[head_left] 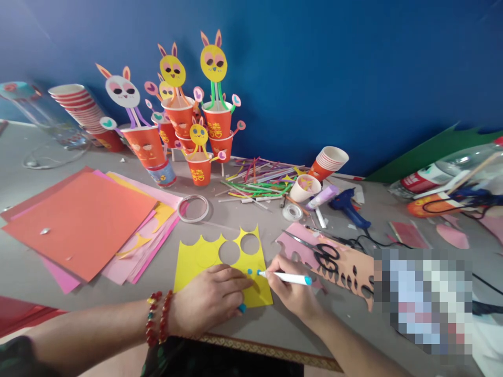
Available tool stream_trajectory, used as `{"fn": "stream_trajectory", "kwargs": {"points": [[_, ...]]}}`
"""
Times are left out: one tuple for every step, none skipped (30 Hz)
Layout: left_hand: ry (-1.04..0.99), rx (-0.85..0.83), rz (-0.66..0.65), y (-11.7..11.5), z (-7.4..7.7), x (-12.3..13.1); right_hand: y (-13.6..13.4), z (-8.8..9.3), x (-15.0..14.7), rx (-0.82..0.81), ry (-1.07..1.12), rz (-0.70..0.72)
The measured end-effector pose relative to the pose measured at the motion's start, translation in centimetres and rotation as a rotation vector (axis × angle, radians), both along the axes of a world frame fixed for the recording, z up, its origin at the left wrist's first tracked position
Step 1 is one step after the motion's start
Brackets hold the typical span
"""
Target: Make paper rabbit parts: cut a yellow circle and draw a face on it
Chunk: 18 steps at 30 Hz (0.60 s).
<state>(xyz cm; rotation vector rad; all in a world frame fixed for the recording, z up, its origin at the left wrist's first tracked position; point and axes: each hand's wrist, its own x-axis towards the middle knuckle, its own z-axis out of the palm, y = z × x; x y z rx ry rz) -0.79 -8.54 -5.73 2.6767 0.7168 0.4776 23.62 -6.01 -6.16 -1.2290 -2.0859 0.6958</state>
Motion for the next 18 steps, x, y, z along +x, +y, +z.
{"fn": "stream_trajectory", "kwargs": {"points": [[0.002, -0.001, 0.000, 0.02, 0.00, 0.00, -0.01, -0.03, 0.02, -0.001, -0.001, -0.003], [0.003, -0.002, -0.002, 0.04, -0.01, -0.01, -0.01, -0.06, 0.04, 0.000, -0.001, -0.007], [0.001, -0.002, -0.004, 0.05, -0.03, -0.01, 0.00, -0.09, 0.05, 0.002, -0.001, -0.009], [0.000, -0.003, -0.007, 0.05, -0.05, -0.01, 0.01, -0.12, 0.07, 0.002, -0.001, -0.008], [0.000, -0.005, -0.008, 0.04, -0.08, -0.01, 0.02, -0.15, 0.08, 0.001, -0.001, -0.004], [-0.001, -0.007, -0.008, 0.04, -0.11, 0.00, 0.02, -0.18, 0.09, -0.002, -0.001, 0.003], [-0.003, -0.007, -0.006, 0.02, -0.13, 0.00, 0.02, -0.20, 0.10, -0.004, -0.001, 0.008], [-0.004, -0.006, -0.003, 0.01, -0.15, 0.01, 0.02, -0.22, 0.10, -0.006, -0.001, 0.009], [-0.004, -0.007, 0.000, 0.00, -0.16, 0.01, 0.01, -0.23, 0.11, -0.008, 0.000, 0.008], [-0.003, -0.008, 0.001, 0.00, -0.16, 0.00, 0.01, -0.23, 0.10, -0.009, 0.002, 0.004], [-0.003, -0.008, 0.000, -0.01, -0.16, 0.00, 0.00, -0.23, 0.10, -0.013, 0.005, 0.003], [-0.004, -0.008, -0.002, 0.00, -0.16, -0.01, -0.01, -0.22, 0.11, -0.018, 0.008, 0.003], [-0.003, -0.010, -0.004, 0.00, -0.17, -0.02, -0.02, -0.22, 0.12, -0.025, 0.014, 0.005], [-0.003, -0.011, -0.004, 0.01, -0.19, -0.02, -0.03, -0.22, 0.15, -0.030, 0.020, 0.006], [-0.007, -0.010, -0.001, 0.02, -0.23, -0.02, -0.04, -0.24, 0.19, -0.034, 0.026, 0.003], [-0.013, -0.010, 0.002, 0.02, -0.28, -0.01, -0.06, -0.27, 0.24, -0.036, 0.039, -0.007], [-0.019, -0.010, 0.004, 0.01, -0.34, 0.00, -0.07, -0.32, 0.31, -0.044, 0.060, -0.023], [-0.024, -0.012, 0.005, 0.00, -0.41, 0.02, -0.09, -0.36, 0.38, -0.059, 0.092, -0.044]]}}
